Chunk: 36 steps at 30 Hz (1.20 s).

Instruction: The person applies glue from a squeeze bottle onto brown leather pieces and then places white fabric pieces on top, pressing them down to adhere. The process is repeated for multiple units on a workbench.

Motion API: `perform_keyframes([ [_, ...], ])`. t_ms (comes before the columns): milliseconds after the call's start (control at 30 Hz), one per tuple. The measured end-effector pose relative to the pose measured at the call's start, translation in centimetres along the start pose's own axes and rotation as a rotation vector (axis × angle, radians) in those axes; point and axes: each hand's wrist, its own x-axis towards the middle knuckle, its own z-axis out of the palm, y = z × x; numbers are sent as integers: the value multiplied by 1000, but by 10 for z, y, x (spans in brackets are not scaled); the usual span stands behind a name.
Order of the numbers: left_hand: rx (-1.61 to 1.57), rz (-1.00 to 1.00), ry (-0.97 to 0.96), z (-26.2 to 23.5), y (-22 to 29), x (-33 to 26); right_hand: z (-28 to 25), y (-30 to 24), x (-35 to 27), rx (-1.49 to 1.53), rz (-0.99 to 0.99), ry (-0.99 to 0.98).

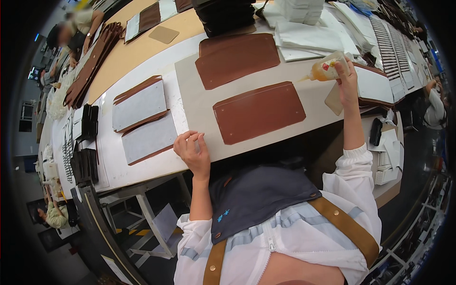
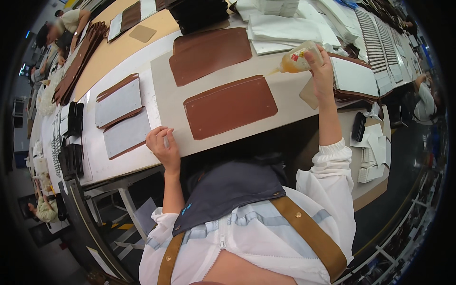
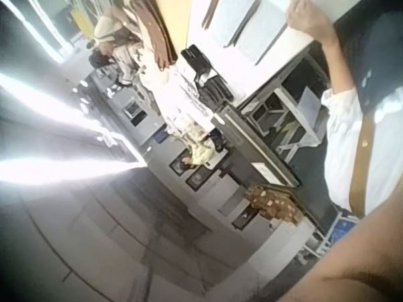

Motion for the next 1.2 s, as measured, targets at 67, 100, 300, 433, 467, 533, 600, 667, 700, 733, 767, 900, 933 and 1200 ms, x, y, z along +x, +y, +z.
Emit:
perform_keyframes([
  [67, 12, 6, -6, 0, 0, 0, -1, 2, 0, -29, -1, -11],
  [100, 18, 8, -9, 0, 0, 0, -1, 2, 0, -44, -2, -17],
  [300, 15, 10, -10, -1, 0, 0, 10, -2, 0, -137, -38, -24],
  [433, 18, 17, -13, -1, 2, 1, 6, 1, 1, -183, -70, -32],
  [467, 18, 18, -12, -1, 2, 0, 6, -2, 0, -201, -68, -35],
  [533, 21, 19, -8, -1, 2, 0, 2, -4, -2, -233, -63, -50],
  [600, 25, 21, 0, 0, 1, 1, -6, -2, -2, -262, -57, -73],
  [667, 22, 19, 4, 1, 1, 0, -10, -4, -5, -255, -42, -105],
  [700, 21, 19, 6, 1, 0, -1, -12, -5, -7, -251, -35, -121],
  [733, 20, 16, 7, 1, 1, -1, -15, -5, -8, -257, -29, -129],
  [767, 19, 13, 8, 0, 2, 0, -18, -5, -10, -262, -23, -137],
  [900, 16, 16, 9, 1, 1, 0, -24, -9, -23, -279, -26, -139],
  [933, 19, 14, 7, 1, 2, 0, -25, -12, -28, -272, -14, -135],
  [1200, 31, 18, -16, -1, 4, 1, -45, -15, -68, -51, 86, -5],
])
